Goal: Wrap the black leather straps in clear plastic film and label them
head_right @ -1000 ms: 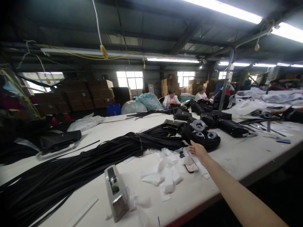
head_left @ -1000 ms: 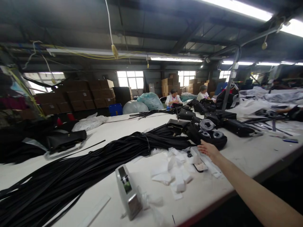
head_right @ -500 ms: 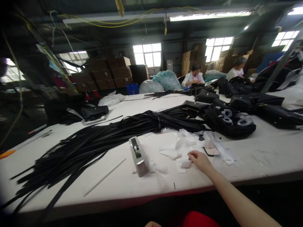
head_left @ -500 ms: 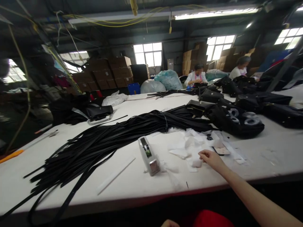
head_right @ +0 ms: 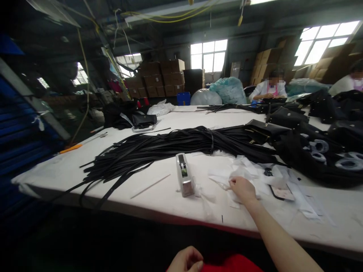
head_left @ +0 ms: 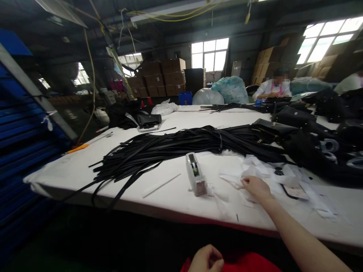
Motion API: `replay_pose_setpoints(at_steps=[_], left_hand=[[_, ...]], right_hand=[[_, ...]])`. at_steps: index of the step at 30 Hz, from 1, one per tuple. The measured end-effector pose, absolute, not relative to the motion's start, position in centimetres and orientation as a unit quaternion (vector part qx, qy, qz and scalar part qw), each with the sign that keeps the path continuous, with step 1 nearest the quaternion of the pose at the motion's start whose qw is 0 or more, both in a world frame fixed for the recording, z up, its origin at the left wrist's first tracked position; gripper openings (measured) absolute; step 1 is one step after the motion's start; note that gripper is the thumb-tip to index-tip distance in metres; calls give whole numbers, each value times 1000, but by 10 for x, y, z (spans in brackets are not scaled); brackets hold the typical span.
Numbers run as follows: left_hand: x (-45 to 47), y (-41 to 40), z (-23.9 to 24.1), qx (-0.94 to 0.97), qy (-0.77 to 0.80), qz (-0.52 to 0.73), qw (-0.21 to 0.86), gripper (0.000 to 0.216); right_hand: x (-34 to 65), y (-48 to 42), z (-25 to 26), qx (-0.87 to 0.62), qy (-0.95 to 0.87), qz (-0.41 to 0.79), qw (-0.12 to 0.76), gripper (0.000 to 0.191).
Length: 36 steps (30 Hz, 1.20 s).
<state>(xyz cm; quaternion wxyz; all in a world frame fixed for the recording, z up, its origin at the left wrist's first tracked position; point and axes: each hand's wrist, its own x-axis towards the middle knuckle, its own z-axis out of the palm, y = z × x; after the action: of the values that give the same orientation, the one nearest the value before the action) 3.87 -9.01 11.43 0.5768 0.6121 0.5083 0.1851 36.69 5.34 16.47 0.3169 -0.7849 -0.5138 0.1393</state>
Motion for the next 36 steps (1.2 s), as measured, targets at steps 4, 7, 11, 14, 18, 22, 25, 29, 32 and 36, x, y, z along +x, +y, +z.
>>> replay_pose_setpoints(at_steps=[4,7,11,14,18,22,25,29,32,36], left_hand=[[45,-76,143,671,481,207,525,18],[65,-48,178,700,456,222,503,20],[114,3,219,781,418,240,397,22],[157,44,227,837,422,191,292,23],[201,89,211,841,468,142,231,20],[222,112,183,835,507,80,198,42],[227,119,167,836,509,57,198,35],[228,123,156,838,505,59,200,18],[225,124,155,829,514,91,200,16],[219,127,168,807,527,191,188,18]], right_hand=[[377,38,158,-765,-474,154,408,29],[373,18,148,-743,-422,171,490,45],[362,-7,139,-715,-383,193,551,49],[358,-23,140,-712,-369,191,566,47],[356,-48,144,-706,-380,194,565,41],[351,-76,140,-700,-428,218,529,36],[350,-90,135,-708,-421,228,519,35],[351,-96,132,-713,-396,234,529,35],[351,-96,131,-708,-390,244,535,36],[347,-95,130,-700,-385,261,542,36]])
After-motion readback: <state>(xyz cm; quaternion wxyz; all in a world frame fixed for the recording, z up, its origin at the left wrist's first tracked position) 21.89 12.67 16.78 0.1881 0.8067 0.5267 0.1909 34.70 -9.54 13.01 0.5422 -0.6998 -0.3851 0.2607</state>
